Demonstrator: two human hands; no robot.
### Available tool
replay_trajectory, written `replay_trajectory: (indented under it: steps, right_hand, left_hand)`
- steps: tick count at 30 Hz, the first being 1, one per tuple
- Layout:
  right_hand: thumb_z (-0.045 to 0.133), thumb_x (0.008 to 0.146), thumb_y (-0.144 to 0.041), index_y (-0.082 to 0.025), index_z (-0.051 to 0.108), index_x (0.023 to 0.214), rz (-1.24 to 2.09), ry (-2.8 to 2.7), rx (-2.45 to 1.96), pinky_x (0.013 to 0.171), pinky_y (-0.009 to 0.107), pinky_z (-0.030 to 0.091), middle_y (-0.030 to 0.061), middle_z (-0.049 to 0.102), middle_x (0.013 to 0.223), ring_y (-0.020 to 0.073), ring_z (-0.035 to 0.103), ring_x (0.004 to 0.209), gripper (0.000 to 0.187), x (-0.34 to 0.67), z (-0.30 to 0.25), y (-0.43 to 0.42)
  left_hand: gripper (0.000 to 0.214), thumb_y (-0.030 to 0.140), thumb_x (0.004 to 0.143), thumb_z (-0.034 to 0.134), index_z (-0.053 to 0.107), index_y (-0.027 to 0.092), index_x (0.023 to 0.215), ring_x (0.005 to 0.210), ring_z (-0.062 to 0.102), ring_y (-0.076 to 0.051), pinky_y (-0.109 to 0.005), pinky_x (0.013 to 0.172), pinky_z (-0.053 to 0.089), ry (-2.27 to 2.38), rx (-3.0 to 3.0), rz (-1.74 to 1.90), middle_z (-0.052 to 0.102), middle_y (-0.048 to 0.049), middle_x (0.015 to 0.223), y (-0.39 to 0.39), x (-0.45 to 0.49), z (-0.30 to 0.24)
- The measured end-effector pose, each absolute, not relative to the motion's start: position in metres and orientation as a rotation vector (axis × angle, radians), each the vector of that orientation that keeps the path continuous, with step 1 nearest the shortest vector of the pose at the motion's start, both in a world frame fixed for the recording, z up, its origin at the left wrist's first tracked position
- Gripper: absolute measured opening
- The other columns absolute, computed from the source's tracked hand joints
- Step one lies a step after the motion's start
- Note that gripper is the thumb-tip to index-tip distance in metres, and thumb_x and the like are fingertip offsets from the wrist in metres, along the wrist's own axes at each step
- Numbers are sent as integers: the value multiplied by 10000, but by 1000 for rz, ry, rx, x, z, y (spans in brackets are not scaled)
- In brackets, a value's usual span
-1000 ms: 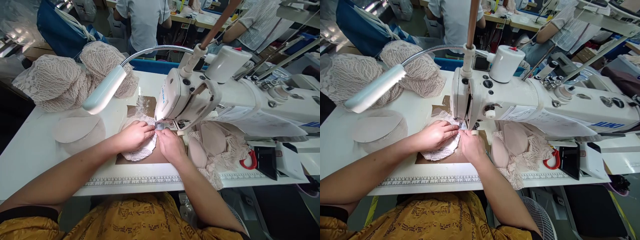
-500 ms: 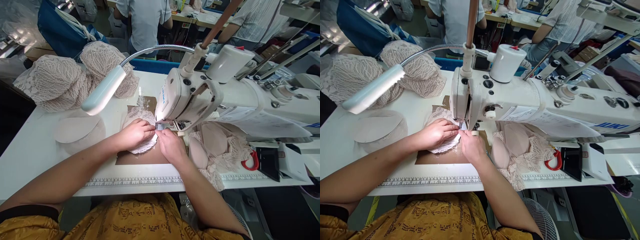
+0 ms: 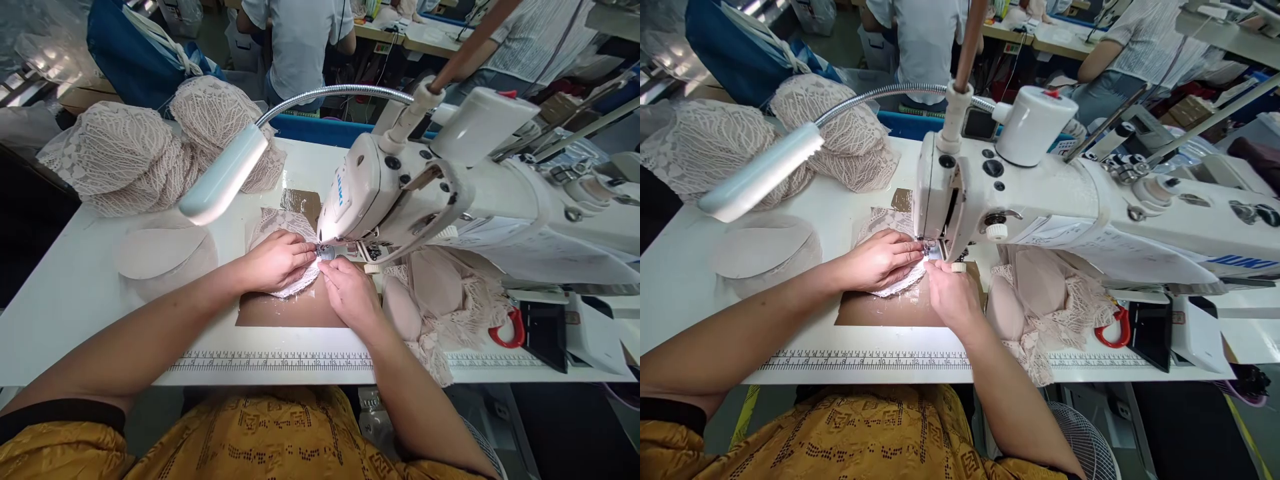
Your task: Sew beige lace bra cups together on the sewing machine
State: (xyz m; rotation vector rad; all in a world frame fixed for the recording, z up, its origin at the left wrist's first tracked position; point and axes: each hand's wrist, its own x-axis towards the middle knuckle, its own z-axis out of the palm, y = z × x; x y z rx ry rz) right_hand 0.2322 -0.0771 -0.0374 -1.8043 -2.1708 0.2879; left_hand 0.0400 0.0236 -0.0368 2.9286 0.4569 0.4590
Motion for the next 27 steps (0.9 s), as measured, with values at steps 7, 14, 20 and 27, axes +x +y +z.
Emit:
replay_trajectory:
  steps: [7,14,20,27]
  right_hand:
    - [408,918,-160,-191,649,1274,209,-2257,-1904,682,306,467,98,693,1020,207,616,789,431,229,-37,-75]
    - [411,933,-180,-194,653,1256,272,-2121,-1947,826,301,488,99,703,1111,224,643,979,404,228,-34,-74]
    - [423,931,-195,-212,666,1212,280,-2032,-1971,830,298,493,85,712,1096,220,657,943,372,228,-33,-76]
    - [432,917,-167,-219,673,1220,184,-2225,-1866,728,294,467,80,691,1031,208,629,863,391,229,-38,-78]
  left_hand:
    - [341,262,974,435,629,131,1222,1108,550,-289,-434,917,449,500,2927,508,654,-101,1264,28,38,-41]
    - [368,345,951,465,625,150,1218,1133,522,-332,-489,932,415,495,2994,422,582,-168,1309,23,35,-36]
    - [380,421,951,469,649,169,1172,997,555,-281,-445,892,405,337,2979,371,616,-156,1198,17,35,-29]
    - [316,319,979,436,646,173,1164,1062,562,-262,-427,938,387,235,2923,358,641,-122,1245,21,33,-30]
